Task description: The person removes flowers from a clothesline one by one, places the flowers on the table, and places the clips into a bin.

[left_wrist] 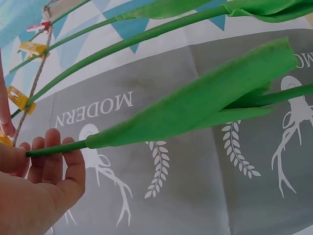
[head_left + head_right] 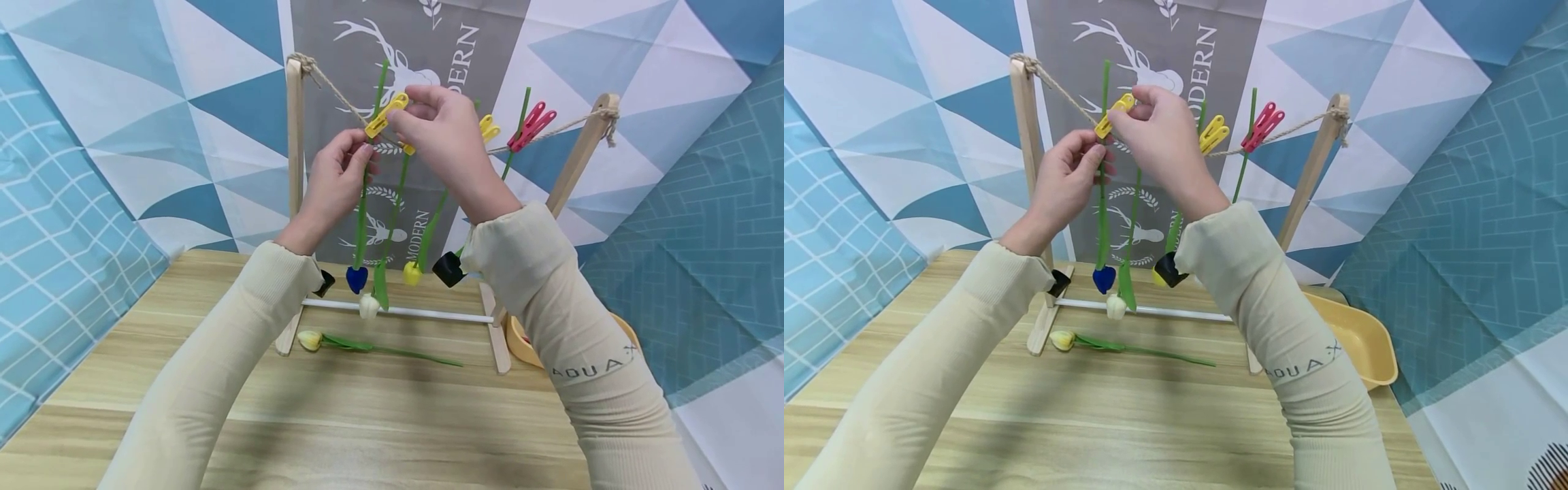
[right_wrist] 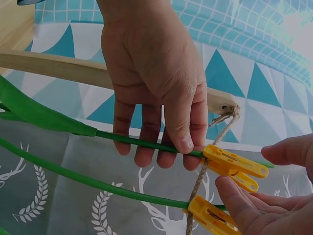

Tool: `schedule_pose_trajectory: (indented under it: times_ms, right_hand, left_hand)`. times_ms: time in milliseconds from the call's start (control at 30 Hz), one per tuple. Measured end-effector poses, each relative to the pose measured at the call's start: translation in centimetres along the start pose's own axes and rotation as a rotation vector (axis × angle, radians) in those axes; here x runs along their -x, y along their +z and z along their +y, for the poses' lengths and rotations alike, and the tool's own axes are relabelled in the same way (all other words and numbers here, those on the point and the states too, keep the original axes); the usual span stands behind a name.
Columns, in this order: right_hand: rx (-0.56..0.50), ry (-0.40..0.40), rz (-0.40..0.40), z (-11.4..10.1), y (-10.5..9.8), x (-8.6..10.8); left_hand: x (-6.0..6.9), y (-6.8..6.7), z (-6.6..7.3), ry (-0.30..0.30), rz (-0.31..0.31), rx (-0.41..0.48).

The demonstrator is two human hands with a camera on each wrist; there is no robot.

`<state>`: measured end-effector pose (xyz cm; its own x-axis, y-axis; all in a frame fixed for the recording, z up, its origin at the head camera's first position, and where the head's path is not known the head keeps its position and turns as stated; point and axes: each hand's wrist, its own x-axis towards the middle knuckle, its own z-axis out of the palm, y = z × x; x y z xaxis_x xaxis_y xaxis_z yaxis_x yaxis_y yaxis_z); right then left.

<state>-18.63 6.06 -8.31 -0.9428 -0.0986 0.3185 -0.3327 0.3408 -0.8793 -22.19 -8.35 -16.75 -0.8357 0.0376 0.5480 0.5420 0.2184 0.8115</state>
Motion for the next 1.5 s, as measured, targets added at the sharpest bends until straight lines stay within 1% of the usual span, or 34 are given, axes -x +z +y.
schedule_pose_trajectory:
  times_ms: [133,267,333,467,600,733,900,1100,1200,1400,1500]
  right_hand:
    - [-0.022,-0.003,0.015,-0.15,0.13,-0.07]
    - [-0.031,-0.013,0.027,-0.15,0.17,-0.07]
    - [-0.033,-0.017,0.026,-0.15,0.15,-0.03]
    - [-0.024,-0.036,0.026,-0.09,0.04,-0.01]
    - [-0.013,-0.057,0.035,0.03,0.01,-0.01]
    - [-0.006,-0.083,0.052,0.14,0.21,-0.03]
    - [0.013,-0.114,0.069,0.28,0.42,0.05]
    - [0.02,-0.119,0.089,0.41,0.46,0.17]
    - [0.03,-0.155,0.113,0.57,0.45,0.25]
    - [0.013,-0.218,0.158,0.71,0.13,0.4]
    - [-0.021,-0.228,0.17,0.72,-0.17,0.47]
  left_hand:
    - [0.03,-0.01,-0.1,0.007,-0.018,0.051]
    - [0.09,0.02,-0.12,-0.001,-0.056,0.127]
    - [0.1,0.05,-0.05,0.001,-0.075,0.15]
    - [0.1,0.05,0.3,-0.011,-0.095,0.163]
    - [0.15,-0.04,0.61,-0.043,-0.106,0.172]
    - [0.15,-0.16,0.65,-0.048,-0.118,0.178]
    - [0.19,-0.2,0.61,-0.048,-0.129,0.164]
    - [0.28,-0.25,0.64,-0.036,-0.133,0.105]
    - [0.3,-0.26,0.65,-0.03,-0.128,0.078]
    - [0.43,-0.44,0.55,-0.043,-0.112,0.058]
    - [0.43,-0.48,0.41,-0.029,-0.108,0.047]
